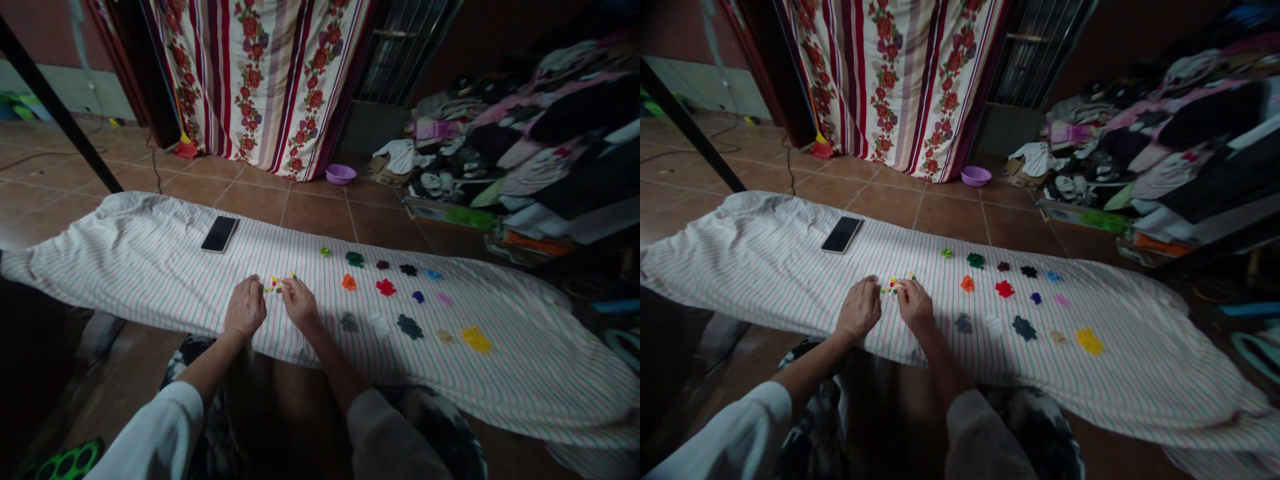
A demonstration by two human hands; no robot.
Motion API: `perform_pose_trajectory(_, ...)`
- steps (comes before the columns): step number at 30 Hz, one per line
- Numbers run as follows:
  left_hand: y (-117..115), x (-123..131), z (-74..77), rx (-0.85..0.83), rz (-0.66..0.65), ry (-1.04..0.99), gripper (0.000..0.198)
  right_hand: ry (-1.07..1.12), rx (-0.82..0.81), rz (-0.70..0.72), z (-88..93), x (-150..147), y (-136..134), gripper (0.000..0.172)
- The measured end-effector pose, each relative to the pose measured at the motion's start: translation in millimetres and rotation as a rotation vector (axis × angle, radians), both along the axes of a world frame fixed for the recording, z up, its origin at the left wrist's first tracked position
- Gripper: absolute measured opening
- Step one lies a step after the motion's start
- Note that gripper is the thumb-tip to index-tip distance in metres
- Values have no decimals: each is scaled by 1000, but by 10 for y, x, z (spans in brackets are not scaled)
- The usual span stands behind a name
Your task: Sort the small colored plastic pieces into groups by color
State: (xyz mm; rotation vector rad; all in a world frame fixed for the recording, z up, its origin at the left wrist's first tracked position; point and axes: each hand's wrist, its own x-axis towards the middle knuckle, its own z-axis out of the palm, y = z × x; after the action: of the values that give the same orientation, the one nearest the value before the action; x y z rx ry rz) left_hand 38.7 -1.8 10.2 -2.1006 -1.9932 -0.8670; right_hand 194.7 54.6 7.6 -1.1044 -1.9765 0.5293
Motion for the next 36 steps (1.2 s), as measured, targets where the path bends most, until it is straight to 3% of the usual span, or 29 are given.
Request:
perform_pose_trajectory(9,-19,19,128,-66,-53,65,21,-34,8,44,10,3,-33,25)
perform_pose_trajectory(36,-15,33,86,-50,-27,91,23,-135,22,14,-43,-25,-70,13)
